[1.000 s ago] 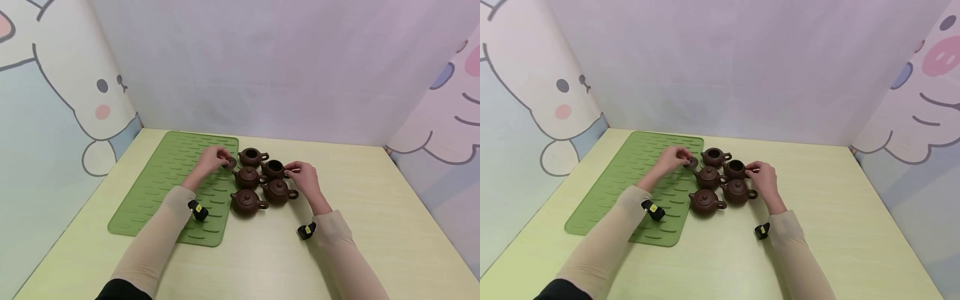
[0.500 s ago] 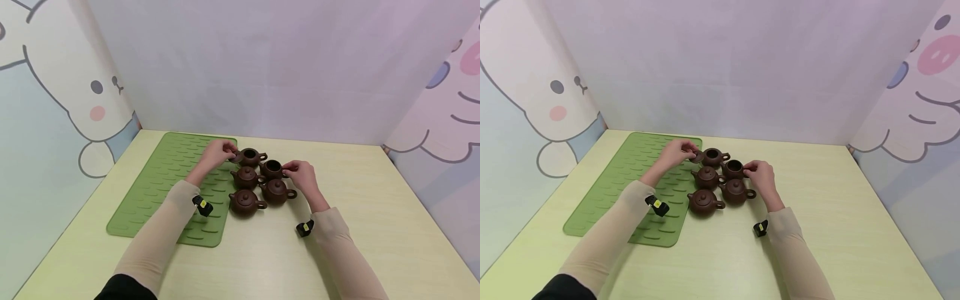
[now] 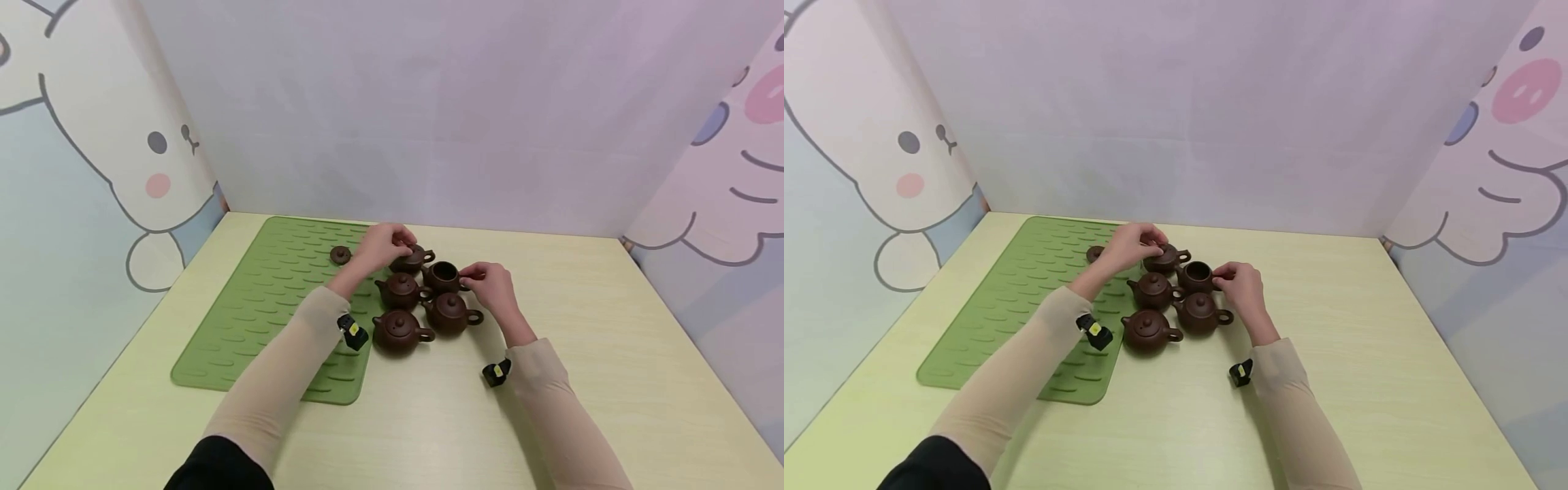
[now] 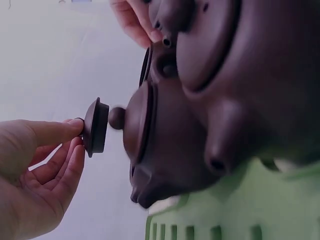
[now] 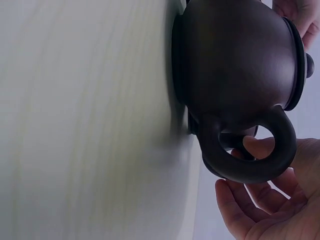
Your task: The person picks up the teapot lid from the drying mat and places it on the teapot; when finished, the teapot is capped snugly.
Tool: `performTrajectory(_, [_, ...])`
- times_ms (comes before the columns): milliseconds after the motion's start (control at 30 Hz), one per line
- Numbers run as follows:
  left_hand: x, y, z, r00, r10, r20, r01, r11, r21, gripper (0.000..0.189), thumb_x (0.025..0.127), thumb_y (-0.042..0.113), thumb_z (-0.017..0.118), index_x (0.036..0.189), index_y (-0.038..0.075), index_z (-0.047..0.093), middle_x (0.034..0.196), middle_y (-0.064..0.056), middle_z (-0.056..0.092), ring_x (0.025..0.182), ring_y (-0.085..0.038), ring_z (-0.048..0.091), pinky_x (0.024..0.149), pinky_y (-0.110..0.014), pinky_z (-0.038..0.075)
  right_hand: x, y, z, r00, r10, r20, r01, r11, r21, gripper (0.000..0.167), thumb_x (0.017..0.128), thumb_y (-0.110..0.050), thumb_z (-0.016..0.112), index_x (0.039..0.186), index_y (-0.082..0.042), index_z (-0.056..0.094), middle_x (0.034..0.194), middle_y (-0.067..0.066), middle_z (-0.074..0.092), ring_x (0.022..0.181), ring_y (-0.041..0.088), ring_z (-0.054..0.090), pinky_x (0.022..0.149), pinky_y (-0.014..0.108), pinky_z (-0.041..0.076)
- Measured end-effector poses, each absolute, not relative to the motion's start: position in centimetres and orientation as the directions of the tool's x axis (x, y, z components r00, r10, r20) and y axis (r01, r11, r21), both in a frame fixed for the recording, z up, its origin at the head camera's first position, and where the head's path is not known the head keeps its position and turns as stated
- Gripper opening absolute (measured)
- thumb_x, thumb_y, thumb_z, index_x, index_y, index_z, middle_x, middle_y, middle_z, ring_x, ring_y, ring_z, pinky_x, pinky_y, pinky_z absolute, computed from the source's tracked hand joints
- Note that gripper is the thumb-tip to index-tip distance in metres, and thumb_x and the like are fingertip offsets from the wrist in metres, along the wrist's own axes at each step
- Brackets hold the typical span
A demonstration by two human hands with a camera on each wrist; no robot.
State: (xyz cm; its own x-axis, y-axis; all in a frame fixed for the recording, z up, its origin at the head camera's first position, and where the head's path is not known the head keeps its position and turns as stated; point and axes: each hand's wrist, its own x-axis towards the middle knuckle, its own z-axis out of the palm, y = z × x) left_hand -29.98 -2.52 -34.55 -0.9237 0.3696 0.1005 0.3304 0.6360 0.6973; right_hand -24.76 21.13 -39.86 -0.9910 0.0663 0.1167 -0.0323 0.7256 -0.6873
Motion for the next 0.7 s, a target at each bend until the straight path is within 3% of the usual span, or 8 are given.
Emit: performTrajectory(700, [-29.9,2.6,-35.8,-0.885,0.458,0.084,0.375,0.592,0.713,0.015,0.093,0.007,0.069,0.107,0.009,0.073,0.103,-0.006,0.075,0.095,-0.018,0.069,0.084,-0.027,0.057,-24.7,21.3,-39.8,-0.991,0.066,0.115,-0.032,0.725,-0.688,0.016,0.091,-0.007,0.070,0.104,-0.002,0.077,0.100,0.018,0.076,0.094,0.030,0.071,0.080,0.034,0.050])
